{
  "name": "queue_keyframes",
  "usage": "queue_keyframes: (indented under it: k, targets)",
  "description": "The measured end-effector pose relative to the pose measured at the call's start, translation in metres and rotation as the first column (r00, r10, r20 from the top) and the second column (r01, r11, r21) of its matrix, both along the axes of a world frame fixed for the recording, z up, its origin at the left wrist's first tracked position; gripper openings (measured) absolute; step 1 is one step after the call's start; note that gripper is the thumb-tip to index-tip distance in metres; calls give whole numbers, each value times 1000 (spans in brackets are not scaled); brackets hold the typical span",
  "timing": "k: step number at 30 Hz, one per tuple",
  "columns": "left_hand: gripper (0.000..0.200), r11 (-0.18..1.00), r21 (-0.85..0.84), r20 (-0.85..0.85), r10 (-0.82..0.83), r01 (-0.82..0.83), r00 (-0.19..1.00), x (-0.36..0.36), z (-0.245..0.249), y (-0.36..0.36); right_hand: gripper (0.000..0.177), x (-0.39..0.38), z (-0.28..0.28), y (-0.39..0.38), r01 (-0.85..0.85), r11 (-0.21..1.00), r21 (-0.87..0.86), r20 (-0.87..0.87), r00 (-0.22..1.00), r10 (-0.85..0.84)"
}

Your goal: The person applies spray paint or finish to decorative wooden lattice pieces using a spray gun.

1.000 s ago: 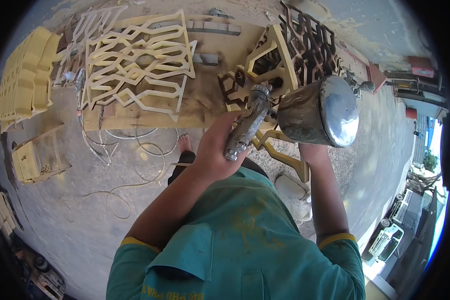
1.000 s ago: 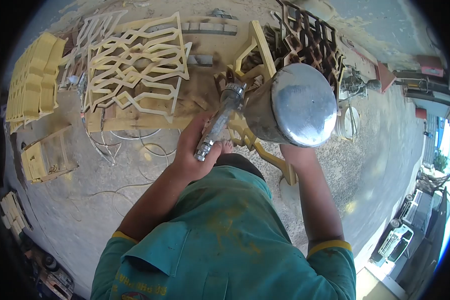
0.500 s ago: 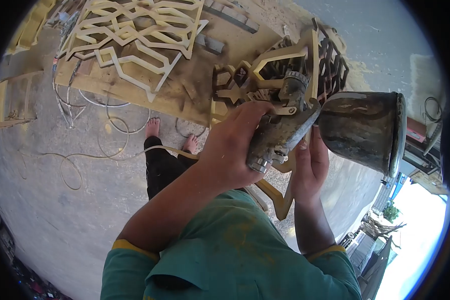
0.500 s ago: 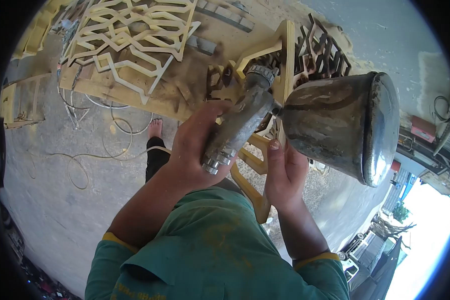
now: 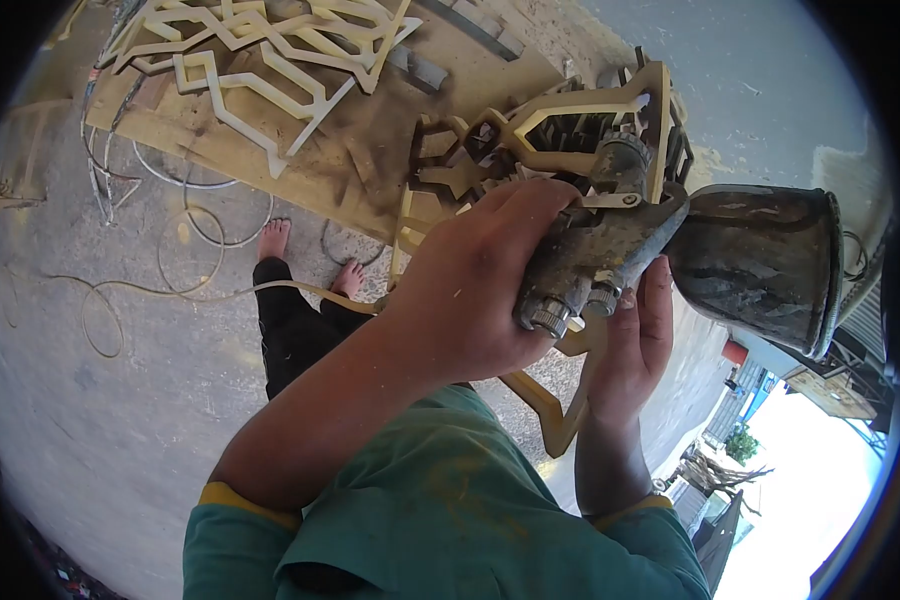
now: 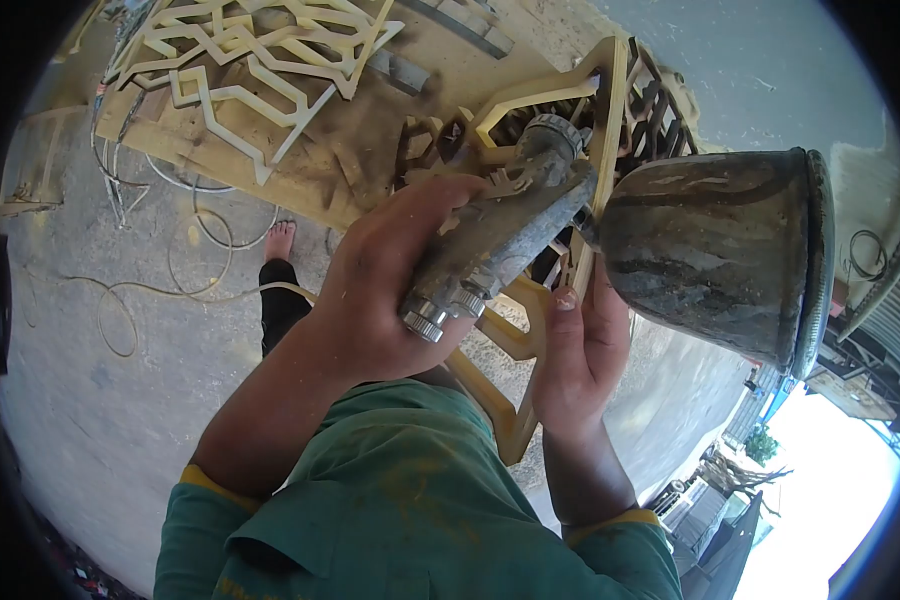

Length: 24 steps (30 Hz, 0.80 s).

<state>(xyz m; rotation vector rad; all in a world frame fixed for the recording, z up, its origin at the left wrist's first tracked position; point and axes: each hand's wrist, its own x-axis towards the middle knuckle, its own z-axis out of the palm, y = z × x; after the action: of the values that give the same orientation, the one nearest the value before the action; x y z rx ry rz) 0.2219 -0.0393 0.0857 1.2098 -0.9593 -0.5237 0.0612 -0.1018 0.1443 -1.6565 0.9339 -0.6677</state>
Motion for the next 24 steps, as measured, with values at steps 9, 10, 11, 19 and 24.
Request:
queue_keyframes:
  k: [9,10,11,19,24]
  targets:
    - [46,996,54,-113,-69,75,991,-3,3,-2,51,-7,-7,-4,110,991,-79,-31,993,-113]
    - [46,995,52,-121,-74,80,990,-3,3,-1,50,-3,-2,-3,69,997,-39,-16,997,-70]
    - [47,995,50,-128,-78,85,989,-3,4,0,49,-1,0,-2,27,1000,2,2,1000,-27]
    - [60,997,64,-56,-44,47,997,2,-6,15,45,-10,1,-3,12,1000,0,-53,999,-12]
    - [61,994,96,-68,-53,60,996,0,-10,16,26,-4,-3,-3,128,992,-14,19,992,-128]
